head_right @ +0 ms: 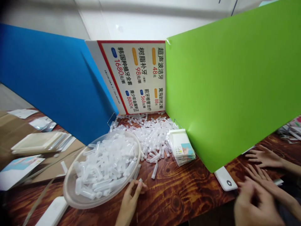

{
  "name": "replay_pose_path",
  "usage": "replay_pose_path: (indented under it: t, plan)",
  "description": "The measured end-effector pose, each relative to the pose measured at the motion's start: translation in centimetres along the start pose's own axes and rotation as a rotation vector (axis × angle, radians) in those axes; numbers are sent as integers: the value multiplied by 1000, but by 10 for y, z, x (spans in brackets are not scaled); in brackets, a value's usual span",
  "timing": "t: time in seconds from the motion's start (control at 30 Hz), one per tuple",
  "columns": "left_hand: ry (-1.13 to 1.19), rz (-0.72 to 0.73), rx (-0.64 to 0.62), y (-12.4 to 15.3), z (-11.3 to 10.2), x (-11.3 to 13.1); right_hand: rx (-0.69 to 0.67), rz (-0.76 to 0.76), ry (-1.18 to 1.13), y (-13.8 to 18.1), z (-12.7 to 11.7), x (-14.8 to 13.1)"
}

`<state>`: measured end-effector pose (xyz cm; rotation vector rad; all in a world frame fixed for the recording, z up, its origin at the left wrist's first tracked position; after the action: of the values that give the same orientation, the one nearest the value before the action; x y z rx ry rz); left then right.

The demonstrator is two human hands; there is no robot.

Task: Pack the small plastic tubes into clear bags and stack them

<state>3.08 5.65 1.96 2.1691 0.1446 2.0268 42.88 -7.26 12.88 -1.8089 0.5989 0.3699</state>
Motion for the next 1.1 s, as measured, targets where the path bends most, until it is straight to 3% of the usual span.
replay_pose_path:
  t: [0.07, 0.17, 0.3, 0.43, 0.6, 0.7, 0.8, 0.93, 1.0, 1.1]
  plan:
    - [-49, 6, -4, 2, -2, -2, -103, -153, -44, 13, 32, -47]
    - [-67, -19, -85, 5, 0, -9, -414, -347, -217, 40, 92, -98]
    - [-32, 22, -184, 8, 1, -7, -549, -438, -166, 69, 144, -113]
    - [-14, 26, -148, 10, -5, -3, -495, -454, -167, 76, 146, -111]
    - [295, -142, -152, 5, 15, -4, -439, -488, -353, 86, 105, -136]
    - [478, -217, -126, -5, 32, -7, -731, -600, -626, 118, 86, -167]
    - [409, -188, -76, -13, 31, -5, -1050, -579, -864, 142, 84, -184]
    - [322, -194, -175, -4, 12, -9, -1042, -291, -748, 126, 124, -172]
    - [327, -223, -252, 6, 0, -14, -1031, -350, -636, 118, 153, -175]
    - [326, -245, -304, 19, -15, -19, -1111, -569, -517, 122, 196, -192]
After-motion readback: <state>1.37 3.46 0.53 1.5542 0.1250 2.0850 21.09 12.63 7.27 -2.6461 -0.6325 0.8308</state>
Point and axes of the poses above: each hand's wrist, its own y-axis away from the middle knuckle, its own z-axis out of the palm, x = y × z, the point moved 6 cm from there along -y, towards the middle knuckle, and after that the axes turned 1 degree about -z, right-handed, at the moved point
